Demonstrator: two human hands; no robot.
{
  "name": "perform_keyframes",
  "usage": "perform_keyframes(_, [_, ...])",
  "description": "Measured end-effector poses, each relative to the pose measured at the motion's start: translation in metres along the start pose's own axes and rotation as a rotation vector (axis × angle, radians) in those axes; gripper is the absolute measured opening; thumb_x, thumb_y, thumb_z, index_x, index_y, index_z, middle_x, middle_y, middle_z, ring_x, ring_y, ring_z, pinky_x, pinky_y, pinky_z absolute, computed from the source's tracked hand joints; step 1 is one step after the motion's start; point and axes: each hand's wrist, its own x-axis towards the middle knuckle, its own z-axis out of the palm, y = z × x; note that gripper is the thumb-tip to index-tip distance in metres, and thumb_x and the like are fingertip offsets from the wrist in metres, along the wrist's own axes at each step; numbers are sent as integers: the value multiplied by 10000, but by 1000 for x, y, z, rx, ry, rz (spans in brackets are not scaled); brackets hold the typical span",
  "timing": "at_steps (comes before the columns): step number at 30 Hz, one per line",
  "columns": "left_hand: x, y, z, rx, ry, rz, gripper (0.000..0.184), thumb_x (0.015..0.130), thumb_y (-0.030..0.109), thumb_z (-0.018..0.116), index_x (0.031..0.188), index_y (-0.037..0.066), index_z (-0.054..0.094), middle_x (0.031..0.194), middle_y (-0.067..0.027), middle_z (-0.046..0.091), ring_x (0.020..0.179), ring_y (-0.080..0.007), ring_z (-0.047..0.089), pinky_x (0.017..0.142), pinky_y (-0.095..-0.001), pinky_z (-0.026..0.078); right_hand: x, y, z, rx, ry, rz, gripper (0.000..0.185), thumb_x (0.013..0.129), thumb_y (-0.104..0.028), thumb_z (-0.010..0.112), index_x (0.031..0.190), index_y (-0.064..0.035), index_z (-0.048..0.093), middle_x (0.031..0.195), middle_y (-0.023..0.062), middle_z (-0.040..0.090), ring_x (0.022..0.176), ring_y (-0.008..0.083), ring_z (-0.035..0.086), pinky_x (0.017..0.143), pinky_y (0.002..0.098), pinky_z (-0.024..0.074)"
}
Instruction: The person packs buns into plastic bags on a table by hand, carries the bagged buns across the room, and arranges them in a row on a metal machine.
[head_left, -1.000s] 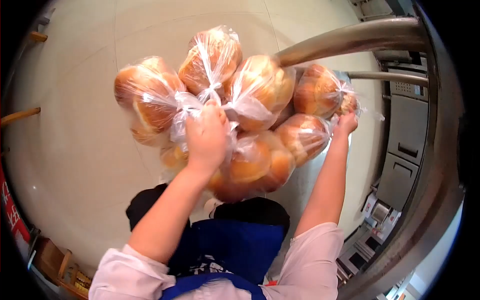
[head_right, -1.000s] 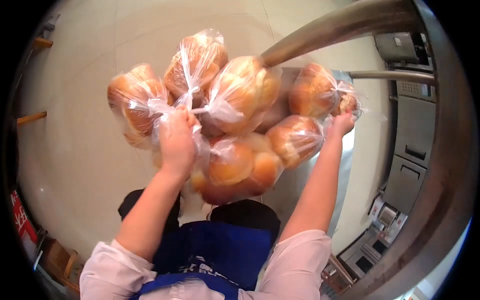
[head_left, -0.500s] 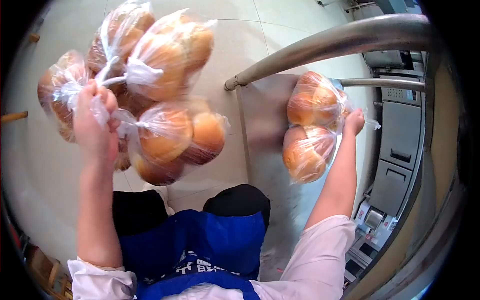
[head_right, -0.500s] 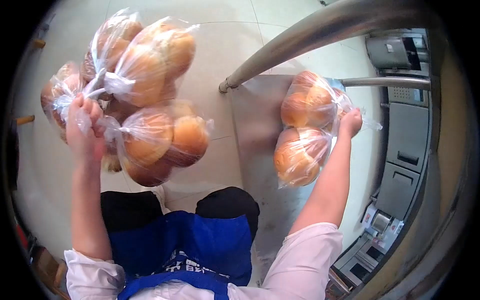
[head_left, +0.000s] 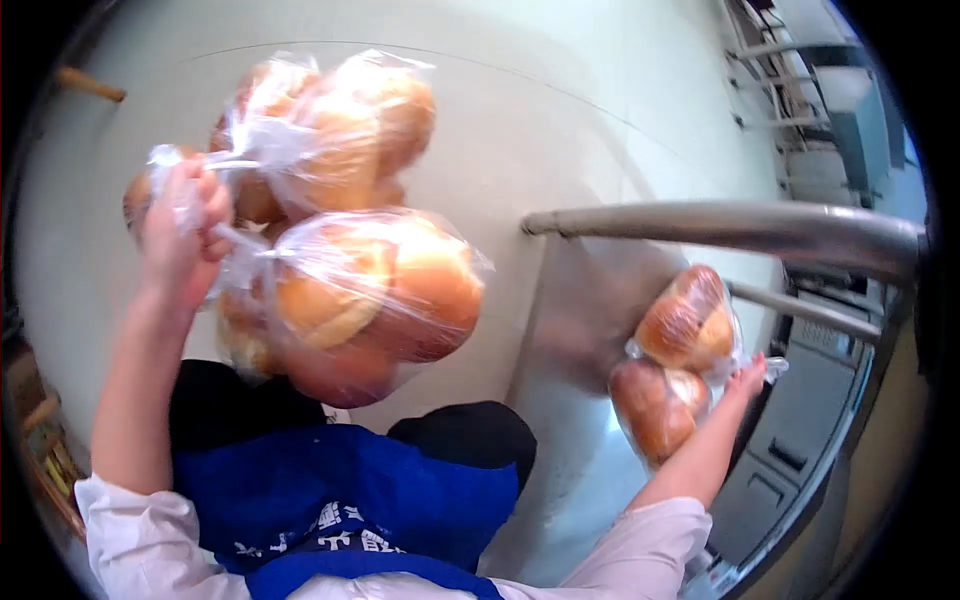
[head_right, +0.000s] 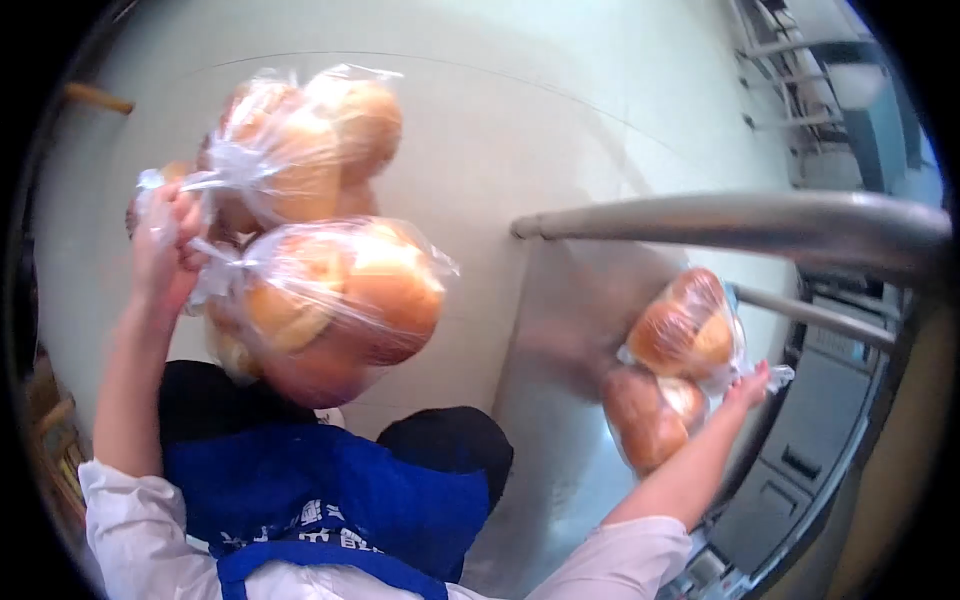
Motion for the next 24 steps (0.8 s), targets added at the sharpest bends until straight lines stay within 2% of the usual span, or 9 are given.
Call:
perform_keyframes(3, [-2,-14,3,80,-68,83,193,992,226,438,813,159,471,692,39,449,580,-54,383,486,-224,312,-31,-6,7,-29,36,-159,354,883,-296,519,1025,-36,712,1032,139,684,753,223,617,606,376,481])
perform_keyframes(6, [-22,-25,31,431,41,250,146,947,181,478,897,64,549,819,-102,525,742,-227,505,654,-393,427,-114,-16,-10,-333,75,-417,385,949,-261,426,1005,6,697,1024,182,683,963,312,632,880,423,484])
perform_keyframes(8, [-45,-6,49,675,20,277,150,929,156,478,889,44,569,879,-199,557,794,-262,516,699,-424,426,-177,-27,-13,-206,114,-325,408,973,-269,408,998,34,681,1021,216,676,965,330,632,902,413,471])
perform_keyframes(9, [-46,-28,51,811,161,550,189,942,171,466,827,51,555,789,-157,552,713,-239,505,645,-408,418,-200,-28,-18,-233,129,-323,383,969,-249,428,1004,39,677,1022,222,675,969,331,631,894,417,477])
perform_keyframes(12, [-86,-7,42,286,264,291,324,980,231,422,707,77,502,613,-30,469,561,-157,456,520,-351,374,-234,-12,-37,-153,29,-690,260,928,-97,488,1057,58,652,1041,234,661,926,354,621,848,454,510])
perform_keyframes(20, [-165,170,45,206,64,188,289,956,140,470,675,73,490,573,-16,487,483,-131,442,464,-311,338,-401,-102,-69,-434,-371,-392,330,925,-158,412,949,74,644,898,187,673,823,331,623,787,423,510])
perform_keyframes(21, [-165,179,66,758,56,663,223,907,116,501,687,75,504,623,-34,510,538,-162,481,493,-338,361,-403,-112,-62,-477,-509,-334,327,926,-159,413,936,73,643,886,186,672,812,330,621,779,423,509])
perform_keyframes(23, [-198,182,48,1587,-56,1109,103,825,100,543,725,79,535,741,-58,543,683,-219,537,578,-403,398,-433,-146,-54,-497,-735,-259,325,926,-161,414,910,72,641,861,184,670,789,329,617,762,422,508])
perform_keyframes(24, [-207,189,44,1871,-130,1047,51,793,108,553,750,81,552,809,-64,553,775,-244,554,633,-441,413,-446,-170,-44,-485,-817,-238,324,926,-161,415,897,71,640,849,183,669,777,329,615,754,422,507])
